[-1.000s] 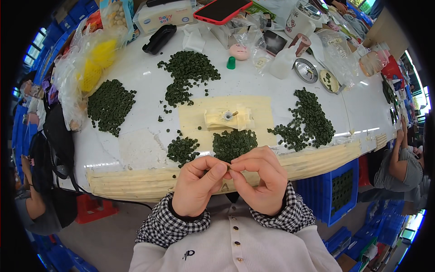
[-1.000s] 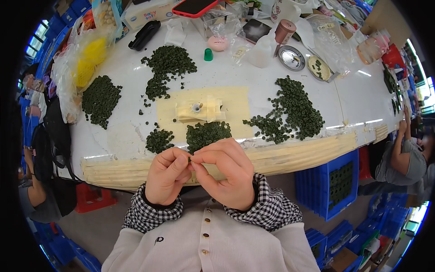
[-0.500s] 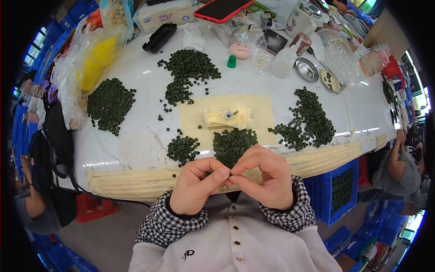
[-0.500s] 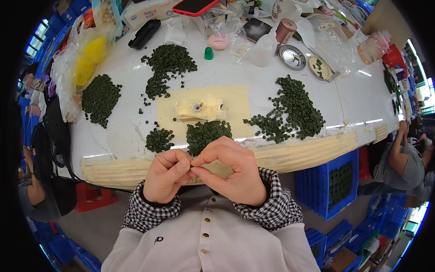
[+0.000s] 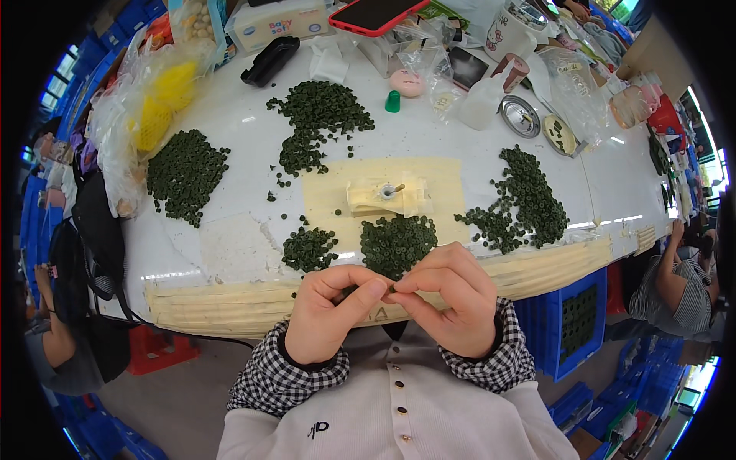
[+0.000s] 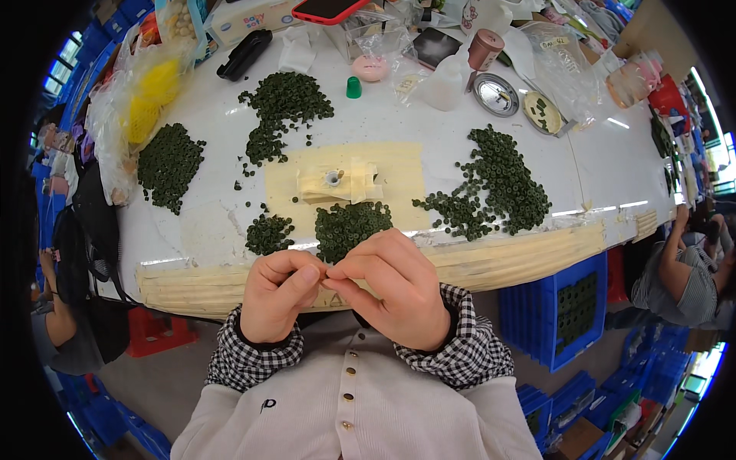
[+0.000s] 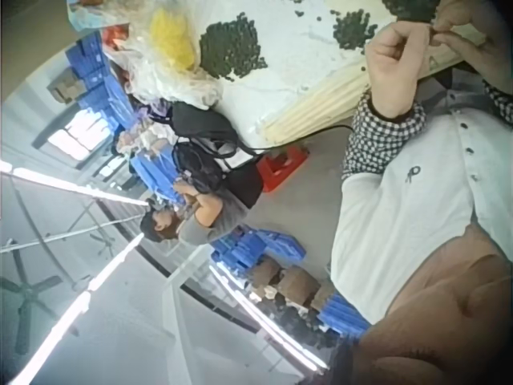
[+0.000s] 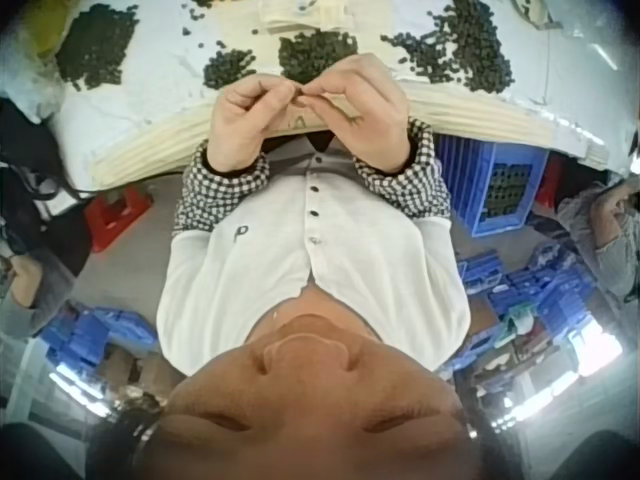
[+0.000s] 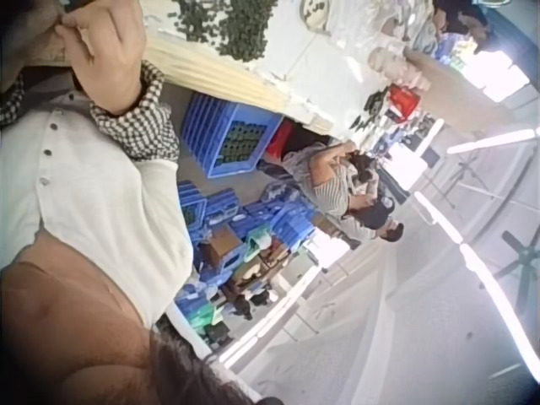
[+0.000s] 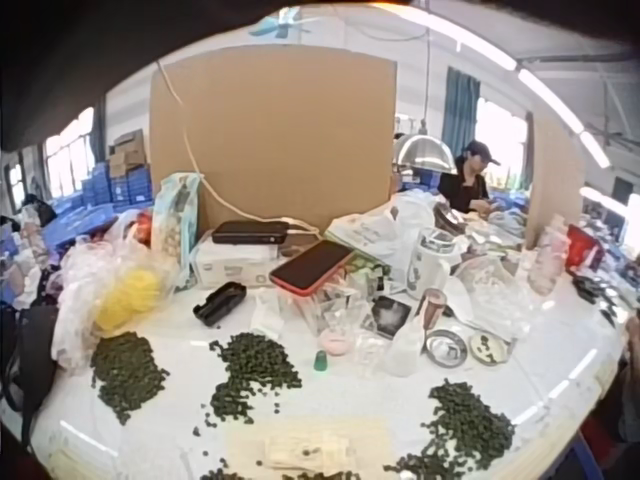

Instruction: Manually assembling small green plastic components into a base fixture on a factory workbench.

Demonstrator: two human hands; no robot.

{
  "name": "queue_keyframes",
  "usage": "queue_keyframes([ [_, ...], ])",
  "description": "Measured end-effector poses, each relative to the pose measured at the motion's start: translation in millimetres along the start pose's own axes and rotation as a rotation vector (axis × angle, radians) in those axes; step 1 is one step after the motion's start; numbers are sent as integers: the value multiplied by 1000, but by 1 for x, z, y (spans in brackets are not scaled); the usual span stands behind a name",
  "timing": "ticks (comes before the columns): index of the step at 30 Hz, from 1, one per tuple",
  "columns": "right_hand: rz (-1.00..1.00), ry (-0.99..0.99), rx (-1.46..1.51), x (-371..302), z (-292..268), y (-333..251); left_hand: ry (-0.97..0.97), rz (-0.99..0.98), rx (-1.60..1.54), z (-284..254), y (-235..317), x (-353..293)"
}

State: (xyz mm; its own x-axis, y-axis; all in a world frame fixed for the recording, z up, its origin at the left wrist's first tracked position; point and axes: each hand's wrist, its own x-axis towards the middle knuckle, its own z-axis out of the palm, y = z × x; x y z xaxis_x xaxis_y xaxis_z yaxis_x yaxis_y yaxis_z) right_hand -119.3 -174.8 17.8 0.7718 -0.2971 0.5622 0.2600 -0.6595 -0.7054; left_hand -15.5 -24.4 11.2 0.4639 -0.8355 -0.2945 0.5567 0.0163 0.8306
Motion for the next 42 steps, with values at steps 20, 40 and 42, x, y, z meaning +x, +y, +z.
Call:
queue_keyframes([
  [20, 145, -89, 191, 1, -3, -2, 23, 152, 286, -4, -2, 2],
  [40, 448, 21, 529, -11, 12, 1, 118, 230, 378, -2, 0, -1],
  [42, 463, 64, 480, -9, 9, 1, 157, 263, 405, -6, 5, -1],
])
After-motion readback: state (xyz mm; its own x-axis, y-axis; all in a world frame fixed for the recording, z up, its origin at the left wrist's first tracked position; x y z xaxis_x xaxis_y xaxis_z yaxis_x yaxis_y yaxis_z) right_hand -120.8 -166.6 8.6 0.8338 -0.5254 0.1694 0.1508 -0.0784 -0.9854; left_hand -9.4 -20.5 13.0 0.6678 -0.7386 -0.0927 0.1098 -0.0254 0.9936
